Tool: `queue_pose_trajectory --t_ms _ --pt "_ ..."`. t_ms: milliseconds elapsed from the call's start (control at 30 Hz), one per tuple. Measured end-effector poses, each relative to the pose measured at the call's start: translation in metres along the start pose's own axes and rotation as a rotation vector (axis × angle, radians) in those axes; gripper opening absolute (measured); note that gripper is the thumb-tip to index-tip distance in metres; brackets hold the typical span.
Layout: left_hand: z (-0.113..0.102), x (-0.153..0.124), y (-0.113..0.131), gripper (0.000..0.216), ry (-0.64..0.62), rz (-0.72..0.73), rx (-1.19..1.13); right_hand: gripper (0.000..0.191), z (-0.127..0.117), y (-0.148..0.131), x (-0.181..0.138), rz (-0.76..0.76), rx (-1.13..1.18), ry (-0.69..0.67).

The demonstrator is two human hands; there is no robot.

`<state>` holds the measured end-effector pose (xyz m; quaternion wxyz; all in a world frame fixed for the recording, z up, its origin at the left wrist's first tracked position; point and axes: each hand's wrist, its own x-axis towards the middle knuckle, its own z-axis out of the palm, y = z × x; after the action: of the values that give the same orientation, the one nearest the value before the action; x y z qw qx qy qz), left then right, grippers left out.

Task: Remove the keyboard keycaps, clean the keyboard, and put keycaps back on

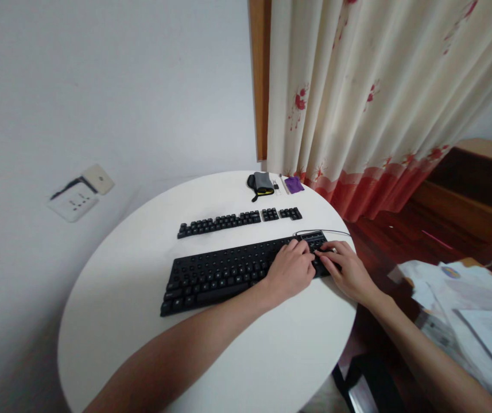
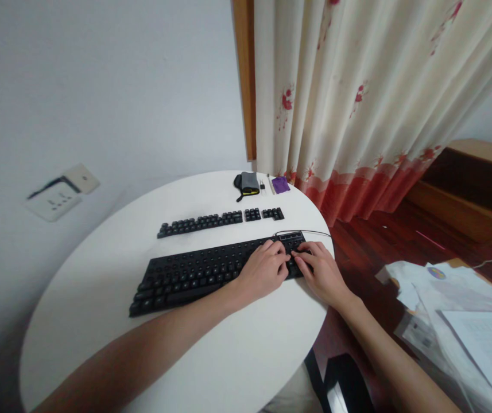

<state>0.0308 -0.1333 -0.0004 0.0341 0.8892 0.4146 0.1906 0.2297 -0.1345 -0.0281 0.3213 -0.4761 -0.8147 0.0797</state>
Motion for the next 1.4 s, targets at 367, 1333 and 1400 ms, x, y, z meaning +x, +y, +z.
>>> queue_pose_trajectory --t_ms 367,1333,1400 --pt "-0.001 -0.002 0.002 0.030 0.008 -0.017 0.045 0.037 0.012 0.013 0.098 0.013 -0.112 -0.001" --pt "-0.004 -0.004 0.004 0.034 -0.017 -0.004 0.086 0.014 0.036 0.035 0.138 -0.082 -0.071 -0.208" --pt "-0.003 -0.004 0.003 0.034 -0.013 0.005 0.094 0.012 0.031 0.034 0.137 -0.074 -0.043 -0.195"
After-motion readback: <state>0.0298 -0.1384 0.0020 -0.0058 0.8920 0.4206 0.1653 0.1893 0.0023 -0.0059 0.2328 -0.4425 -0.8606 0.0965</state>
